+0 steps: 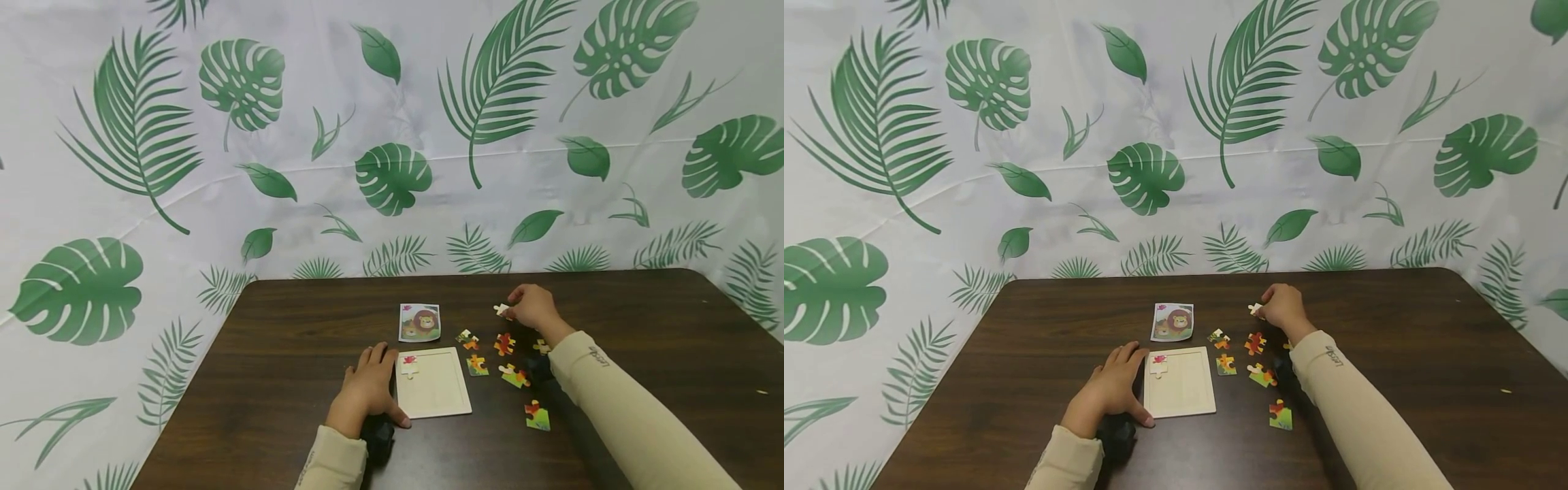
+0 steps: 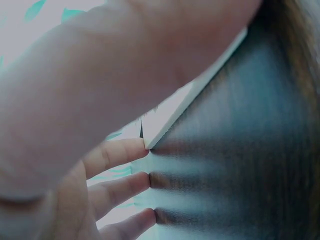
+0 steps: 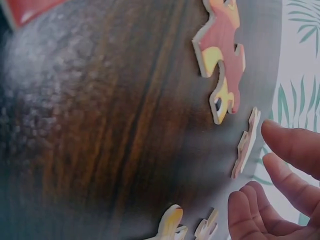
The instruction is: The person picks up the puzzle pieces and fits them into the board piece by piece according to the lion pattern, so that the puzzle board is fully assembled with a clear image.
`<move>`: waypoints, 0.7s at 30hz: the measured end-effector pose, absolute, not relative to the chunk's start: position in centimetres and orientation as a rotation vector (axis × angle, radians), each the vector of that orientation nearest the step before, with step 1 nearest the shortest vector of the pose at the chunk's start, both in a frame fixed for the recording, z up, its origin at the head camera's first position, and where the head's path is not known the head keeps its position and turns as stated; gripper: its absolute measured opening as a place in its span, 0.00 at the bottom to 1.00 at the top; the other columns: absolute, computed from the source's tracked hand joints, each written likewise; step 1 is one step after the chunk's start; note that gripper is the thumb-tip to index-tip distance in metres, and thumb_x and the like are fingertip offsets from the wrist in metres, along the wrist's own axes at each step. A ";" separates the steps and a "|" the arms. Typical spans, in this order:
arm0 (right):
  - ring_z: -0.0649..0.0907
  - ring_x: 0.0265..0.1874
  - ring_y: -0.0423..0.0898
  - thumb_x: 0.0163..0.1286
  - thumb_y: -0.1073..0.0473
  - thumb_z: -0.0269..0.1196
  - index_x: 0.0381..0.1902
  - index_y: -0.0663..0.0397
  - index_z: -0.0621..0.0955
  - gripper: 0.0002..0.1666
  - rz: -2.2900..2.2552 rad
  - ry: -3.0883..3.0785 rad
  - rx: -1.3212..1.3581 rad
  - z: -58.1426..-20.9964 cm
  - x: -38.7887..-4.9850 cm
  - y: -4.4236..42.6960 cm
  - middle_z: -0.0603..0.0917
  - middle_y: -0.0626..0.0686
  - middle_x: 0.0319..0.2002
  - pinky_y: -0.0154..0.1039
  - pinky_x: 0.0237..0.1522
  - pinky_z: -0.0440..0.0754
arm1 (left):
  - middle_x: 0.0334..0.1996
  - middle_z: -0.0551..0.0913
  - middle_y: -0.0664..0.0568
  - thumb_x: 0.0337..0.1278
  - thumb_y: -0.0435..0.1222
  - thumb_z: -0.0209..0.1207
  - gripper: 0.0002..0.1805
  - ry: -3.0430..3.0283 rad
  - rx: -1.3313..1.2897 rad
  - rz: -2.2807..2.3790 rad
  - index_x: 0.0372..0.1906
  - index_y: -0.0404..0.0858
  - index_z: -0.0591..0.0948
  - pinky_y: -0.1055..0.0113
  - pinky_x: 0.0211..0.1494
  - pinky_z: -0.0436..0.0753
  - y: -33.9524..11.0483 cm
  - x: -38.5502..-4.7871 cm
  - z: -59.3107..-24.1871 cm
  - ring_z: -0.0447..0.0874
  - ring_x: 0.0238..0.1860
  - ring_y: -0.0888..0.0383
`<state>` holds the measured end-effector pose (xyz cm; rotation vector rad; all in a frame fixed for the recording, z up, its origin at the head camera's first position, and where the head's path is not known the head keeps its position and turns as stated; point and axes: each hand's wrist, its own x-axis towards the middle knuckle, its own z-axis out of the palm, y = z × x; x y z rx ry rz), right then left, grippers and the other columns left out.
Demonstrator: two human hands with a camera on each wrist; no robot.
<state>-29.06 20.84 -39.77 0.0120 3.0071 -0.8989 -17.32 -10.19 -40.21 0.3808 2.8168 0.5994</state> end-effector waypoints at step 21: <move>0.76 0.34 0.59 0.57 0.62 0.67 0.38 0.70 0.79 0.15 -0.818 2.982 -0.004 -40.0 -29.0 20.5 0.79 0.64 0.35 0.50 0.36 0.75 | 0.67 0.54 0.40 0.14 0.51 0.79 0.62 2.815 0.371 0.613 0.66 0.38 0.62 0.32 0.57 0.54 -10.2 -17.4 -40.3 0.48 0.67 0.39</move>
